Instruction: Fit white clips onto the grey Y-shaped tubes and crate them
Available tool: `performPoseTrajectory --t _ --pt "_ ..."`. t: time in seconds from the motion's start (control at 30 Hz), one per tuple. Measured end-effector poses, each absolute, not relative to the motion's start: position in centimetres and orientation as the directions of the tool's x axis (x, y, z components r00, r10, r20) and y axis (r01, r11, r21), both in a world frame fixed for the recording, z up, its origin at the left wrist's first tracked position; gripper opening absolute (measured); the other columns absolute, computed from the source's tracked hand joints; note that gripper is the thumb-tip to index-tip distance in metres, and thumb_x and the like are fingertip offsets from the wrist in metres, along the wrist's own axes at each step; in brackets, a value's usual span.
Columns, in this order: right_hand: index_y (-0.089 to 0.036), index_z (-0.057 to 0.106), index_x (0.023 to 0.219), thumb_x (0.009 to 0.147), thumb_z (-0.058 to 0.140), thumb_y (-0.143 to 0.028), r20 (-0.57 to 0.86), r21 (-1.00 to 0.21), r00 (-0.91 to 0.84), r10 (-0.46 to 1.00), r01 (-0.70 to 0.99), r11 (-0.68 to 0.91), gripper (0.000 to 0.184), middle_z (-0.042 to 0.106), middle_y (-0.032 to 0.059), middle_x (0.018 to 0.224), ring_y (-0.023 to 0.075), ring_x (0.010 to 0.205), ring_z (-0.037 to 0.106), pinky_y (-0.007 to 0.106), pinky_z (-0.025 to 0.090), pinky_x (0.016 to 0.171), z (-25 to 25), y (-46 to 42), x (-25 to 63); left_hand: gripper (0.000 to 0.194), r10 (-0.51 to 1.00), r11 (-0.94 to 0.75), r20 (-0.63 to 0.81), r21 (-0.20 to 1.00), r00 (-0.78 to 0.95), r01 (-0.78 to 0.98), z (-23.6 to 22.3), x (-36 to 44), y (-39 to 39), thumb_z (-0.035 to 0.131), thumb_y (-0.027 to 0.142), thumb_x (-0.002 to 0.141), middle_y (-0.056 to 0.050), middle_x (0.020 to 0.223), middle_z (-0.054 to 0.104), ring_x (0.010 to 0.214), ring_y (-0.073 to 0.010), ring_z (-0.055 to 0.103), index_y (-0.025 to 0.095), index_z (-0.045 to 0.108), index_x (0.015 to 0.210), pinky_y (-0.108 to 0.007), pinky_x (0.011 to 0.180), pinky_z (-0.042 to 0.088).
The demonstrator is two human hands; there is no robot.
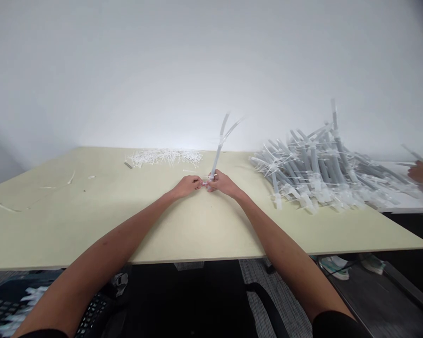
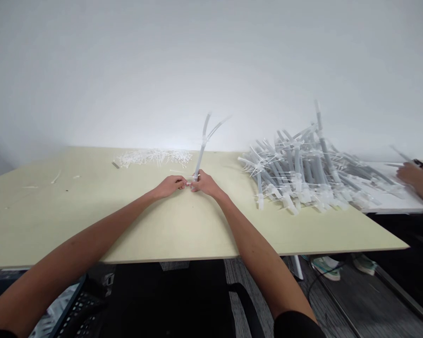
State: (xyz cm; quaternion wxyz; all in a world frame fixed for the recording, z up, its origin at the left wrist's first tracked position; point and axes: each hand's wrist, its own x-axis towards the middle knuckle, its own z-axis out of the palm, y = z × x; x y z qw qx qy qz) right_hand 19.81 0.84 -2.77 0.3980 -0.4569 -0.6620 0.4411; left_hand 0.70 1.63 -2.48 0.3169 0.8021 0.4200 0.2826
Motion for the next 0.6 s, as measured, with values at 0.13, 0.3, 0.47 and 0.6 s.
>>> performPoseTrajectory --t 0.13,0.3,0.47,0.6 --pt "-0.019 0.046 0.093 0.074 0.064 -0.024 0.119 -0.949 -0.274 0.954 0.252 0.191 0.027 0.062 0.0011 0.079 0.0139 0.075 0.065 0.031 0.058 0.07 -2.62 0.63 19.84 0.029 0.852 -0.445 0.187 0.752 0.489 0.487 -2.47 0.69 1.62 0.043 0.037 0.077 -0.003 0.08 0.066 0.076 -0.017 0.059 0.017 0.064 0.081 -0.026 0.07 0.043" --pt "-0.019 0.046 0.094 0.075 0.064 -0.024 0.114 -0.946 -0.264 0.958 0.265 0.186 0.027 0.063 0.0014 0.08 0.0132 0.073 0.065 0.03 0.058 0.07 -2.57 0.48 19.84 0.029 0.853 -0.443 0.194 0.76 0.484 0.476 -2.4 0.76 1.48 0.043 0.037 0.076 -0.004 0.079 0.065 0.075 -0.0174 0.059 0.017 0.064 0.08 -0.026 0.07 0.043" --pt "-0.019 0.047 0.094 0.074 0.065 -0.024 0.117 -0.956 -0.273 0.955 0.229 0.183 0.028 0.062 0.0007 0.08 0.0124 0.07 0.065 0.031 0.058 0.07 -2.62 0.49 19.86 0.032 0.861 -0.417 0.175 0.78 0.477 0.467 -2.35 0.75 1.41 0.044 0.039 0.075 -0.004 0.08 0.065 0.076 -0.0176 0.059 0.016 0.064 0.082 -0.027 0.07 0.044" --pt "-0.02 0.046 0.092 0.074 0.064 -0.022 0.113 -0.969 -0.3 0.947 0.179 0.172 0.025 0.06 0.0001 0.078 0.0134 0.072 0.065 0.033 0.058 0.071 -2.53 0.46 19.84 0.031 0.865 -0.422 0.184 0.77 0.468 0.478 -2.4 0.82 1.4 0.045 0.039 0.075 -0.003 0.077 0.065 0.074 -0.0171 0.059 0.016 0.064 0.079 -0.026 0.067 0.042"
